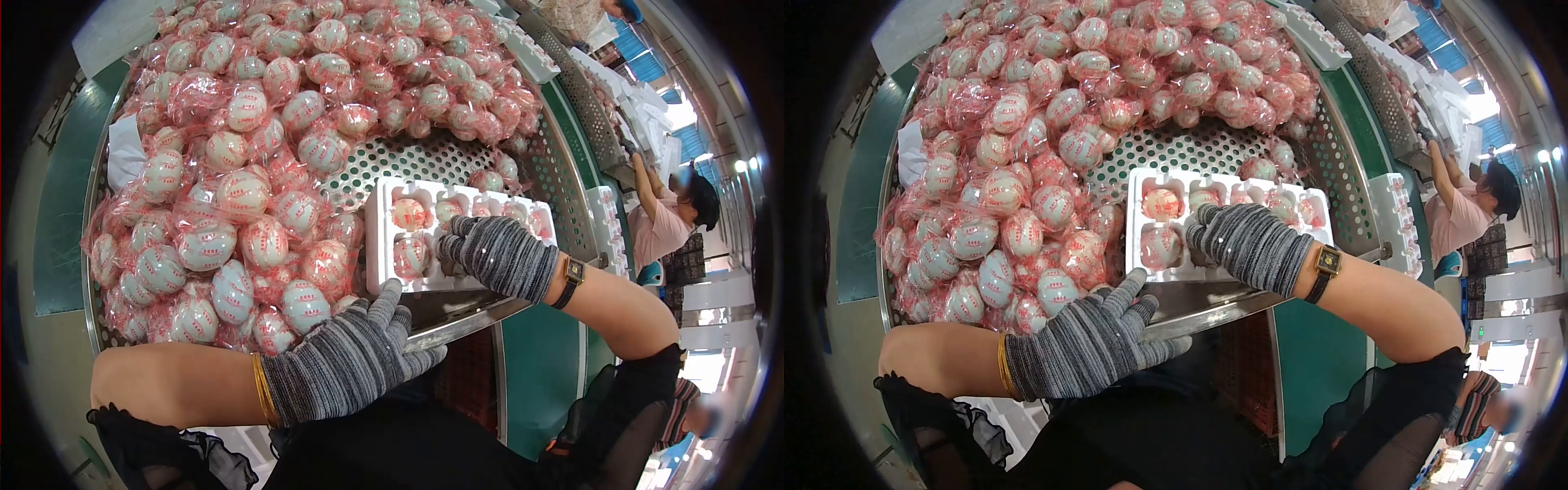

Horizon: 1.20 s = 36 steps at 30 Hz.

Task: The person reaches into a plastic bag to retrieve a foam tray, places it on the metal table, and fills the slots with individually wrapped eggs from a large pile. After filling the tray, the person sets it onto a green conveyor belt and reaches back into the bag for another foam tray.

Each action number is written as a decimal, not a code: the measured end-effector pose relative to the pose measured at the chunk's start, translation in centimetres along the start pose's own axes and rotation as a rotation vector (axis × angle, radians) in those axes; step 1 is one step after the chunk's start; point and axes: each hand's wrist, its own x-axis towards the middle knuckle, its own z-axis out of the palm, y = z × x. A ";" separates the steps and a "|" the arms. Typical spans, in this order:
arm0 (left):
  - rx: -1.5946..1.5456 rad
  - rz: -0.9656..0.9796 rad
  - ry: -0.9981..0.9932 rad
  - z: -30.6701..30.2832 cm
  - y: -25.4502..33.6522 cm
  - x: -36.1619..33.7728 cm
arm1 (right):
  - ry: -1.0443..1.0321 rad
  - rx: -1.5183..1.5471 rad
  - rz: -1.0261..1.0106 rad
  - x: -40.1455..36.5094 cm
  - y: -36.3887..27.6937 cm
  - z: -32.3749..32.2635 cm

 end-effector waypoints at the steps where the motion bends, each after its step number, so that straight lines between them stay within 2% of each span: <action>1: -0.006 -0.002 -0.020 -0.2 0.0 0.1 | 0.001 0.025 0.003 0.2 0.2 -0.8; 4: -0.040 -0.001 -0.014 -0.1 0.0 0.0 | 0.036 0.804 -0.065 0.3 4.8 -0.9; 6: -0.039 -0.013 -0.027 -0.2 0.1 0.1 | 0.130 1.058 0.474 -0.8 9.9 -0.8; 8: -0.020 -0.003 -0.046 -0.4 0.0 0.2 | 0.166 0.718 0.968 -1.8 15.0 2.0; 10: -0.007 0.006 -0.057 -0.4 0.0 0.2 | -0.224 0.050 0.996 -2.8 18.9 4.4; 13: 0.026 0.009 0.036 0.6 0.0 0.0 | -0.086 0.796 1.263 -2.9 20.7 7.5; 16: -0.003 0.030 0.031 0.3 -0.2 0.1 | -0.140 0.628 0.961 -3.8 20.8 8.8; 17: -0.024 0.031 0.027 0.2 -0.2 0.1 | -0.136 0.801 0.983 -3.8 18.7 6.9; 20: -0.030 0.038 0.011 0.5 -0.3 0.2 | 0.031 0.441 0.926 -6.1 18.9 7.2; 21: -0.023 0.037 0.005 0.6 -0.2 0.2 | 0.196 0.628 0.957 -7.2 18.7 7.0; 22: -0.020 0.040 0.005 0.6 -0.2 0.1 | 0.311 0.390 0.876 -7.9 17.9 6.2; 24: -0.016 0.044 0.007 0.4 -0.2 0.1 | 0.670 1.051 0.846 -9.3 16.6 4.3; 26: -0.031 0.034 -0.006 0.5 -0.1 0.2 | 0.814 1.532 0.648 -9.4 11.3 0.4; 29: -0.048 0.030 -0.037 0.3 -0.1 0.2 | 0.571 1.499 0.462 -8.9 6.1 -2.0; 30: -0.053 0.031 -0.049 0.3 -0.1 0.2 | 0.496 1.556 0.464 -8.9 4.9 -1.8; 32: -0.055 0.028 -0.045 0.4 -0.1 0.1 | 0.400 1.539 0.604 -8.1 2.6 -1.8; 33: -0.047 0.032 -0.034 0.6 -0.1 0.0 | 0.435 1.504 0.530 -7.9 2.4 -0.7; 34: -0.039 0.036 -0.020 0.7 -0.1 0.0 | 0.456 1.375 0.525 -7.9 2.5 1.0; 36: -0.048 0.034 -0.044 0.4 -0.3 0.0 | 0.490 0.914 0.601 -7.5 1.3 2.1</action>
